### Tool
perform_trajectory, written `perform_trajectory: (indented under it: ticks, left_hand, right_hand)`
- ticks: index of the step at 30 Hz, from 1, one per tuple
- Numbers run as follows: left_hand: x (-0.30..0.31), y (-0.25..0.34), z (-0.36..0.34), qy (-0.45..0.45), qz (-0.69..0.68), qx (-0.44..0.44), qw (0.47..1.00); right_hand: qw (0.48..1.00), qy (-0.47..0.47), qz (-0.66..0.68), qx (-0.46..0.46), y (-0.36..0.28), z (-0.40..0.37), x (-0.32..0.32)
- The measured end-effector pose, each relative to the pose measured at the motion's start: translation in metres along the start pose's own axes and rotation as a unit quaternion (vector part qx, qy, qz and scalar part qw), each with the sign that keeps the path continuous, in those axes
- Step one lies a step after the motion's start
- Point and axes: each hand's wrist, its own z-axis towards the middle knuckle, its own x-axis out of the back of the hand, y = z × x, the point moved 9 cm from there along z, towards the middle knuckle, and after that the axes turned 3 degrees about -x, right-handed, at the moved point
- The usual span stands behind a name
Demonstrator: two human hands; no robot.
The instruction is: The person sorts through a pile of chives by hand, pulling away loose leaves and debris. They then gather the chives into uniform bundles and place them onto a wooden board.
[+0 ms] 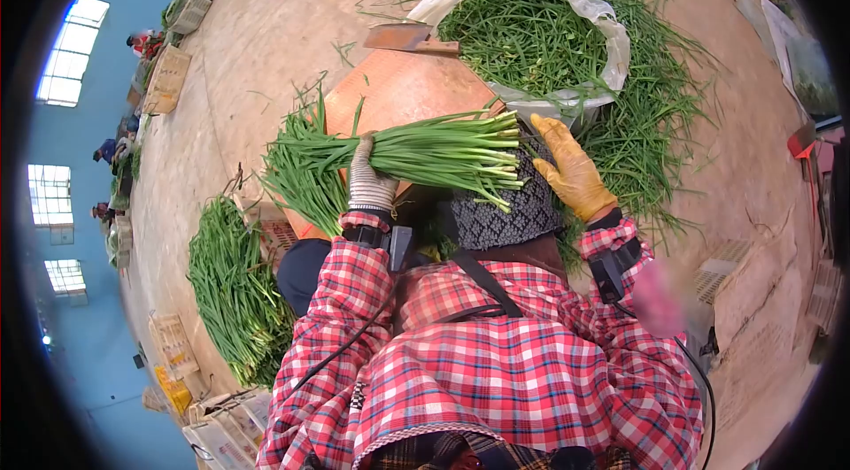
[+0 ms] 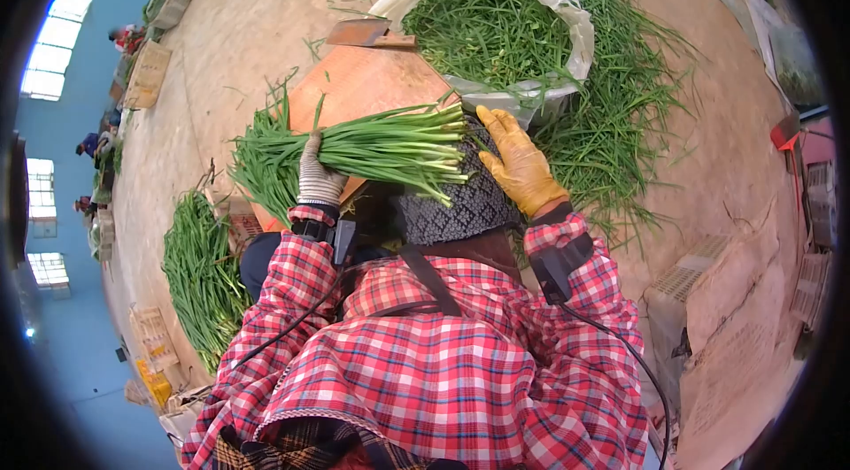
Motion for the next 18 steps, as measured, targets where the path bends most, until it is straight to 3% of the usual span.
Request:
perform_trajectory:
  ticks: [4, 7, 9, 10, 11, 13, 15, 17, 18]
  left_hand:
    - [0.002, -0.009, -0.007, 0.053, -0.060, 0.028, 0.996]
    - [-0.018, -0.006, -0.031, 0.091, -0.037, 0.025, 0.995]
    - [-0.018, -0.004, -0.032, 0.096, -0.023, 0.026, 0.995]
    - [-0.008, -0.005, -0.020, 0.089, -0.026, 0.024, 0.995]
    - [-0.003, -0.007, -0.014, 0.081, -0.029, 0.023, 0.996]
    - [-0.014, -0.008, -0.027, 0.086, -0.016, 0.048, 0.995]
    - [-0.024, -0.011, -0.036, 0.075, -0.017, 0.077, 0.994]
    - [-0.020, -0.011, -0.030, 0.055, -0.017, 0.060, 0.997]
    - [-0.028, -0.011, -0.034, 0.044, -0.017, 0.057, 0.997]
  right_hand:
    - [0.998, -0.049, 0.019, -0.034, 0.010, 0.002, -0.011]
    - [1.000, 0.003, -0.019, 0.023, -0.004, 0.000, 0.024]
    - [0.997, -0.015, -0.069, 0.004, 0.024, -0.012, 0.050]
    - [0.997, -0.007, -0.068, -0.025, 0.054, -0.024, 0.066]
    - [0.985, 0.003, -0.151, -0.085, 0.100, -0.045, 0.079]
    - [0.911, -0.090, -0.296, -0.273, 0.211, -0.093, 0.095]
    - [0.905, 0.005, -0.312, -0.289, 0.175, -0.093, 0.111]
    - [0.982, 0.051, -0.056, -0.175, 0.098, -0.056, 0.082]
    - [0.989, 0.018, -0.033, -0.141, 0.076, -0.041, 0.055]
